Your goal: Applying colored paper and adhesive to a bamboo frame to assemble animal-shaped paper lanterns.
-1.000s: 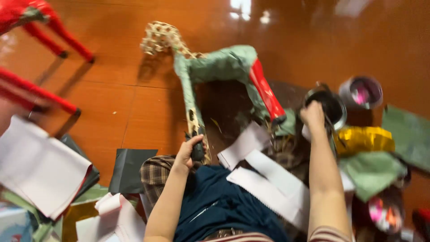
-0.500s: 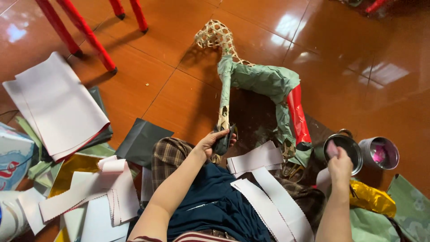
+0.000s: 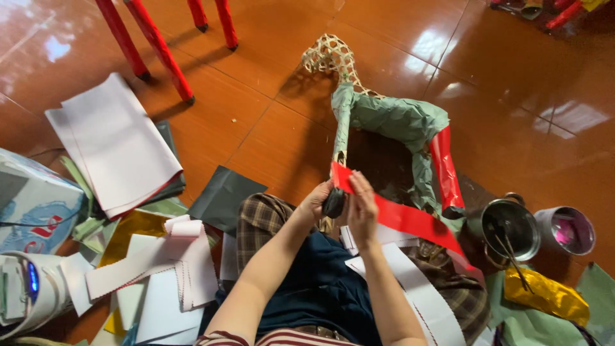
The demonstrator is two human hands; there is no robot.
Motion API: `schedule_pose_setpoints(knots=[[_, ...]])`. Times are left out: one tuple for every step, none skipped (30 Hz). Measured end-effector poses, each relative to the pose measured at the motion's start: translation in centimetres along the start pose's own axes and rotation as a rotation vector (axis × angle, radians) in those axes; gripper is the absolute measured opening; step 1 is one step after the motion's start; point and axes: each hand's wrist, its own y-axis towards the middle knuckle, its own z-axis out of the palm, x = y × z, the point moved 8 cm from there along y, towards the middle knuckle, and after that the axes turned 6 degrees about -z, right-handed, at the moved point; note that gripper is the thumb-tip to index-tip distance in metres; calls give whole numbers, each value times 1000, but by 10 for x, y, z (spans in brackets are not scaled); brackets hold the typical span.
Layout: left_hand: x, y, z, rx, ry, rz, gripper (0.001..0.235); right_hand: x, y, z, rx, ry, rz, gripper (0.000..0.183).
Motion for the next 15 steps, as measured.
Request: schedule_pose_setpoints(knots=[[-2,0,0,-1,8,5,23,0,-5,8,-6,6,-5,39],[-7,1,4,57,9,34,26,-3,-10,20,15,76,30,39],[-9,0,7,113,7,59,30,-5,-16,31,40,146,68,38],[-13,7,4,111,11,61,30,-5,-16,34,37,150,66,38],[-12,12,5,165,-4,51,42,-5,-19,38,71,145,86,40],[-12,16,5,218,-20,42,55,-5,-23,43,106,141,105,41],[-14,15,5,216,-21,41,55,-5,-23,43,106,142,108,41],[-17,14,4,210,-20,52,62,-6,-22,45,127,132,111,41],[-19,12,4,203,-20,65,69,-7,-23,46,149,123,114,41],[-24,0,15,201,-23,65,69,-8,-23,45,152,124,116,41],[-33,-11,9,-4,-24,117,64,-8,-22,45,157,133,110,41],[-43,-26,4,-208,-26,170,59,-7,-22,46,162,141,105,41],[-40,-24,-13,-217,-34,182,59,-6,-20,45,174,151,102,41],[-42,-28,-41,-376,-13,276,55,-4,-18,44,180,138,98,41],[-43,-38,-71,-545,6,369,51,-1,-20,45,190,131,98,41]])
